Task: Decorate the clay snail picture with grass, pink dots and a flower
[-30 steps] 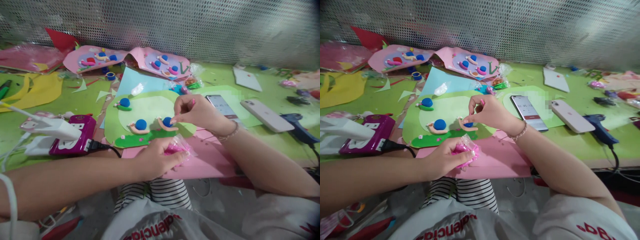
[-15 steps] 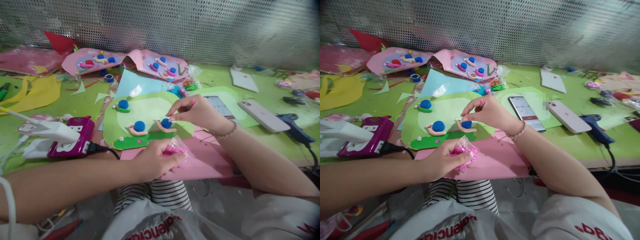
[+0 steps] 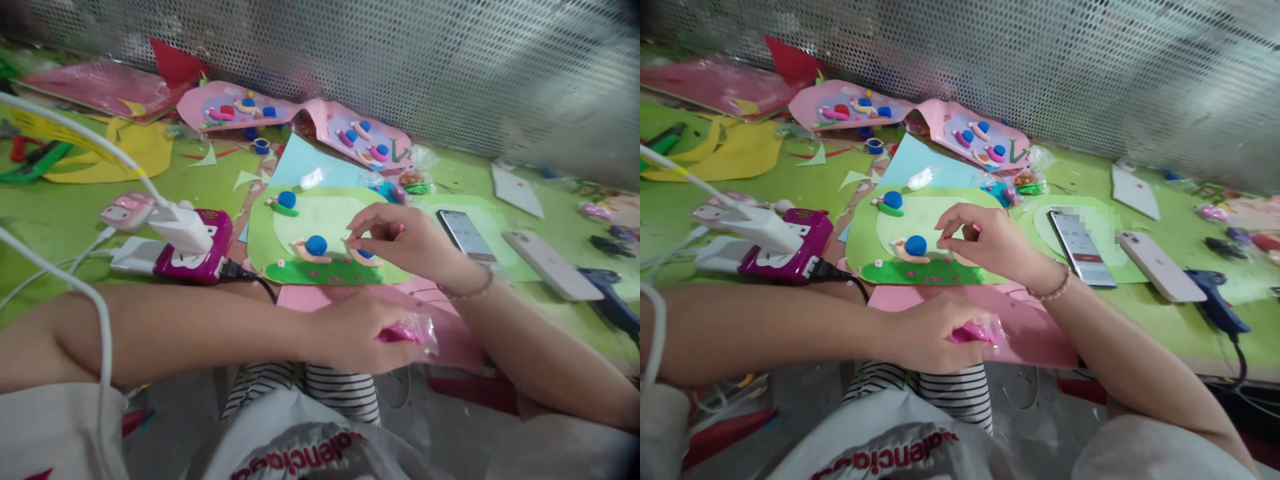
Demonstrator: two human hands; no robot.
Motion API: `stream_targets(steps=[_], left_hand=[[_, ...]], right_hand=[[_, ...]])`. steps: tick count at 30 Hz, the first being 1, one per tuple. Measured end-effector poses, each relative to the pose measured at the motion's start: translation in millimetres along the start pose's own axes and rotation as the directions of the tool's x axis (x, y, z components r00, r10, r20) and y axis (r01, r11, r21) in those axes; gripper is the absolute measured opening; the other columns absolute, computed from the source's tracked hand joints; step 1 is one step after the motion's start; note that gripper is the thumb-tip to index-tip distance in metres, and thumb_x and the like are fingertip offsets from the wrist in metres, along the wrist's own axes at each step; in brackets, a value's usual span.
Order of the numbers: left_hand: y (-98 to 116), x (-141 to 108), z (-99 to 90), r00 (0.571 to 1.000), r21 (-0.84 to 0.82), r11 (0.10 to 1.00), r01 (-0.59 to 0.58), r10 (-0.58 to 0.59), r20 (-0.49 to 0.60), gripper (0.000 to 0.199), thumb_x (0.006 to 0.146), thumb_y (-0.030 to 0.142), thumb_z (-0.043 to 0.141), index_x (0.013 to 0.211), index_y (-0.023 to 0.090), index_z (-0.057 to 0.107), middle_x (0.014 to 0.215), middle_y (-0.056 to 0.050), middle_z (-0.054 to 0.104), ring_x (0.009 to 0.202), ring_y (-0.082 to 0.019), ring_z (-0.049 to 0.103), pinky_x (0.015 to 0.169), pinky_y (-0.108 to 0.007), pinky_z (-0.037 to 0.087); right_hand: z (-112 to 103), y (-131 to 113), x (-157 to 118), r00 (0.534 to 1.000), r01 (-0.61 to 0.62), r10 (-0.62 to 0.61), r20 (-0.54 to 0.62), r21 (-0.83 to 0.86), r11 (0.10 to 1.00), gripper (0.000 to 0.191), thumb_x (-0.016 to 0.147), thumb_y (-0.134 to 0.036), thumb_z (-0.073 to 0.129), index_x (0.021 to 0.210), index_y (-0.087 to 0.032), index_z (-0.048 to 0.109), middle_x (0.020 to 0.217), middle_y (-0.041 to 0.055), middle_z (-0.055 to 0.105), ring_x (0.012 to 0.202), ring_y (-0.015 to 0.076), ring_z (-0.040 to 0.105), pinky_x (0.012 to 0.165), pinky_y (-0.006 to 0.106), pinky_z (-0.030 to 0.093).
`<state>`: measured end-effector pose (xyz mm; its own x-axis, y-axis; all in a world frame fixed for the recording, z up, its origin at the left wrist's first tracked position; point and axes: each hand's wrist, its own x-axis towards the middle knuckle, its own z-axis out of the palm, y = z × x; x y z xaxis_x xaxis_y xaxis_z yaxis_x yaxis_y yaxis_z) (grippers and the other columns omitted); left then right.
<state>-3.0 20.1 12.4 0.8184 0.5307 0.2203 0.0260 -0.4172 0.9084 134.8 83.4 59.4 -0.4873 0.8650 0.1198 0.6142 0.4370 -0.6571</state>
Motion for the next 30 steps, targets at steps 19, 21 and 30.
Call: stream_targets(steps=[19,21,30], left_hand=[[-9,-5,12.6,0.962,0.126,0.955,-0.268,0.271,-0.008,0.031,0.084,0.034,0.046,0.06,0.021,0.031,0.06,0.0,0.049,0.062,-0.013,0.048,0.057,-0.025,0.034],[-9,-5,12.7,0.96,0.118,0.954,-0.275,0.279,-0.011,0.03,0.084,0.033,0.047,0.06,0.021,0.033,0.062,0.0,0.051,0.062,-0.013,0.048,0.058,-0.025,0.035],[-11,-6,12.7,0.955,0.063,0.954,-0.292,0.294,-0.033,0.028,0.083,0.033,0.046,0.063,0.02,0.031,0.059,0.003,0.043,0.06,-0.011,0.045,0.06,-0.021,0.035]], right_hand=[[47,-31,39,0.863,0.397,-0.215,0.457,-0.353,0.847,0.011,0.084,-0.017,0.048,0.093,-0.019,0.054,0.075,0.0005,0.064,0.061,0.0102,0.052,0.054,0.022,0.027],[48,-30,38,0.861,0.424,-0.239,0.45,-0.373,0.825,0.016,0.085,-0.015,0.045,0.095,-0.02,0.057,0.077,0.0012,0.065,0.064,0.0111,0.054,0.055,0.023,0.029],[52,-28,38,0.852,0.464,-0.332,0.406,-0.29,0.837,0.023,0.088,-0.013,0.043,0.086,-0.017,0.065,0.086,0.0035,0.062,0.075,0.0119,0.057,0.066,0.023,0.037]])
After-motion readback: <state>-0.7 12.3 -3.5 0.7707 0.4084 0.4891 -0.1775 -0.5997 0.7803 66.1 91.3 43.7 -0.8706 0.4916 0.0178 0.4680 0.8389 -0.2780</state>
